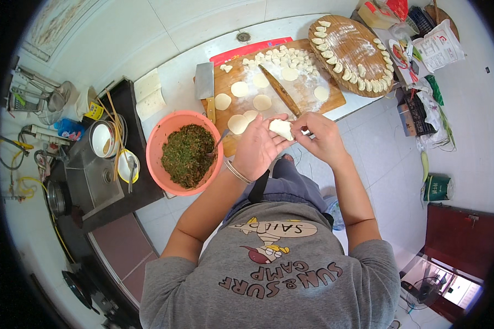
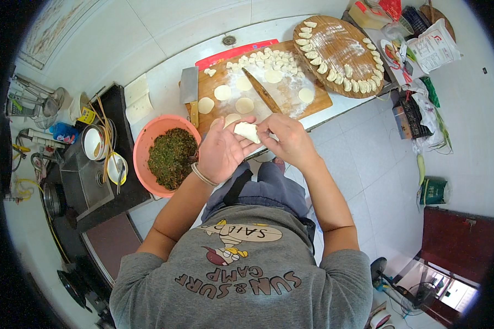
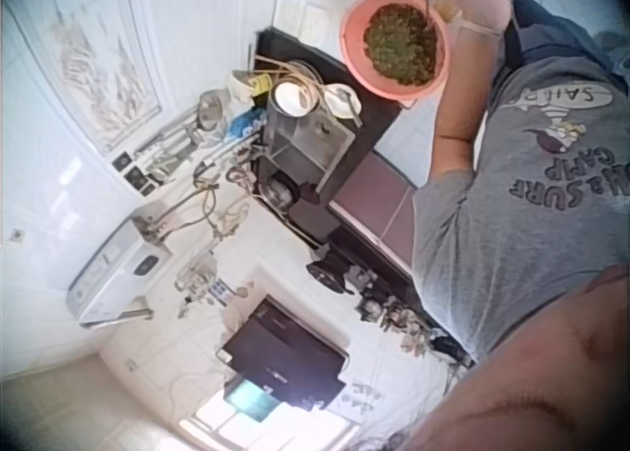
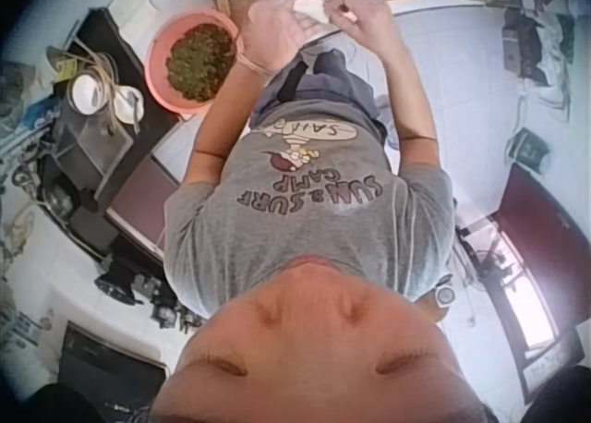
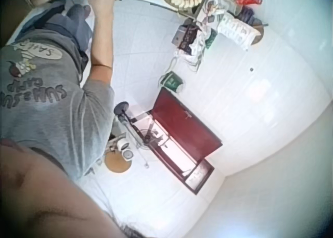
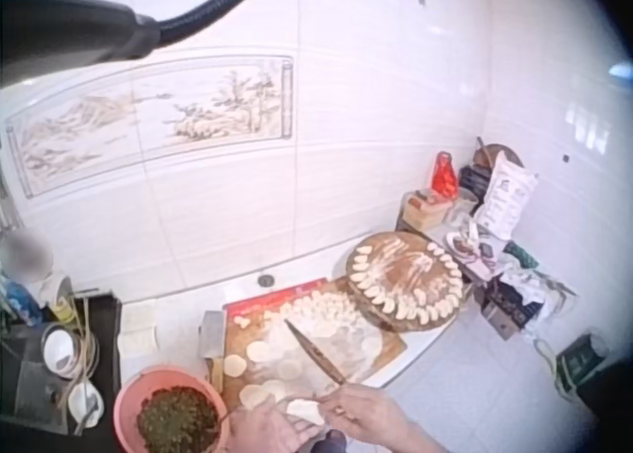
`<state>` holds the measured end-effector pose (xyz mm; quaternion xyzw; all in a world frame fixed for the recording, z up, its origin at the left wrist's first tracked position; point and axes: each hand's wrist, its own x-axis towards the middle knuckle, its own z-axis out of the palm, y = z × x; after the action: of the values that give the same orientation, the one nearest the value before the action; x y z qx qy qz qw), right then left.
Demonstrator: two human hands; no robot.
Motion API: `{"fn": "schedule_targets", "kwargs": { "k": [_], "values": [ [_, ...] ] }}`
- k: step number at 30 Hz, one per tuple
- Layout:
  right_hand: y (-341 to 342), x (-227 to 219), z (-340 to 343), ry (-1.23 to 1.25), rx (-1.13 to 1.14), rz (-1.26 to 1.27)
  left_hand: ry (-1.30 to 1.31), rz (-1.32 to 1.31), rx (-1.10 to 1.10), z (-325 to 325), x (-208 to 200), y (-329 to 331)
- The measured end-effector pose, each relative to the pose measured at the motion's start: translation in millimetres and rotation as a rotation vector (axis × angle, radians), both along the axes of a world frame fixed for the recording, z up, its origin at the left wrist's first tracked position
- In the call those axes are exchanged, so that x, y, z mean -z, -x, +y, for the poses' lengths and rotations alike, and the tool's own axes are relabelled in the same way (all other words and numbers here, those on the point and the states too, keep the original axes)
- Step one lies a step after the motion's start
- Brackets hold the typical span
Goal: The person rolls small dough balls into flat circular wrappers using a rolling pin on a floured wooden board. They then scoop a green vegetable filling onto each wrapper, fold the dough in half, and pinch the edges to seal the dumplings. The finished dumplings are placed in rows on a large bamboo tray.
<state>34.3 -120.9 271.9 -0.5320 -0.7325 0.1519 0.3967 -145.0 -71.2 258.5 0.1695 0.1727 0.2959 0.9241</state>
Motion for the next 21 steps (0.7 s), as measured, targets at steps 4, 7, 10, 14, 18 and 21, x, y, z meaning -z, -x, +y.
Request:
{"fn": "schedule_targets", "kwargs": {
  "k": [4, 7, 10, 14, 18, 21],
  "values": [
    [-2.8, -2.1, -7.7, 0.033, 0.071, -0.01, -0.043, 0.012, 0.011, 0.5, 6.1, -7.8],
    [-14.2, -10.8, -10.0, -0.069, 0.045, -0.017, -0.048, 0.013, 0.055, 0.7, 0.4, -10.6],
    [-28.0, -12.1, -11.1, -0.106, -0.046, -0.011, -0.041, -0.001, 0.138, 2.5, -2.8, -18.8],
    [-38.7, -13.9, -16.3, -0.067, -0.066, 0.001, -0.043, 0.012, 0.214, 1.6, -0.3, -32.3],
    [-45.6, -14.6, -22.8, -0.022, -0.01, -0.053, -0.075, 0.042, 0.211, -3.1, 1.6, -46.8],
    [-50.3, -12.2, -28.6, 0.067, 0.075, -0.083, -0.123, 0.089, 0.197, -4.6, 4.1, -59.9]
  ]
}}
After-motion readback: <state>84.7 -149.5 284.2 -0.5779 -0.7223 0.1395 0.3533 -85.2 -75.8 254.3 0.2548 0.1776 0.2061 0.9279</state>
